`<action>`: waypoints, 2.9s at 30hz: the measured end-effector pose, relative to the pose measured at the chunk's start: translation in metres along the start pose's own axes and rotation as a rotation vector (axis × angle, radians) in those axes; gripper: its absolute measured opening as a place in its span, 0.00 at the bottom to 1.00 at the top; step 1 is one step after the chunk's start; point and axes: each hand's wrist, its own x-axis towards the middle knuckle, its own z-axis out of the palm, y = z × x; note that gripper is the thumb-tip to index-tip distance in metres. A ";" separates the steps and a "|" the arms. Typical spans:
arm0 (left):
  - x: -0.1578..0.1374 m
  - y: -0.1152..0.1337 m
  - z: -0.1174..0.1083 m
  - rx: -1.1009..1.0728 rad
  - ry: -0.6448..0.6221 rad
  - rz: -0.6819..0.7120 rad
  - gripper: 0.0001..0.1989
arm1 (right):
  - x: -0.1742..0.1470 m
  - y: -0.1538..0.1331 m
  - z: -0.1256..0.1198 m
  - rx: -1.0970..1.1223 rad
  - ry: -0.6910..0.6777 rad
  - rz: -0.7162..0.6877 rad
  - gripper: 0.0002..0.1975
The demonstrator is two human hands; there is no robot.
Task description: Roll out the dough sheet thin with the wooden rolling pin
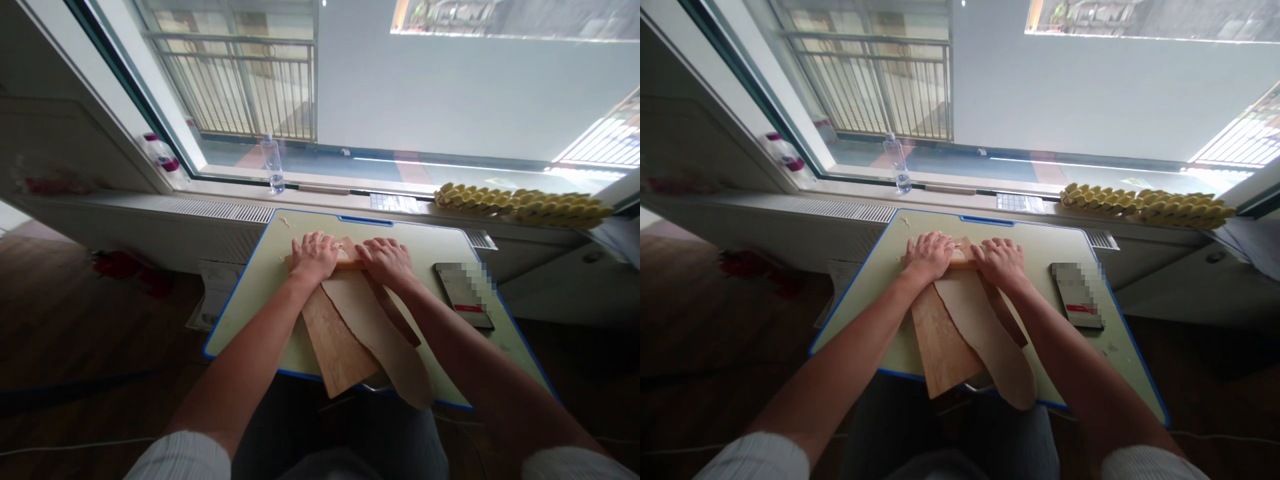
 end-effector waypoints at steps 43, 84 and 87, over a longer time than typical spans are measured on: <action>-0.137 0.013 -0.046 0.000 -0.008 0.155 0.11 | -0.060 0.005 0.000 0.167 0.119 -0.120 0.16; -0.099 -0.025 -0.031 0.030 -0.021 -0.097 0.29 | 0.006 -0.048 -0.001 0.044 -0.101 -0.151 0.32; -0.092 -0.026 -0.032 0.035 0.013 -0.111 0.25 | 0.013 -0.052 -0.002 0.034 -0.114 -0.142 0.31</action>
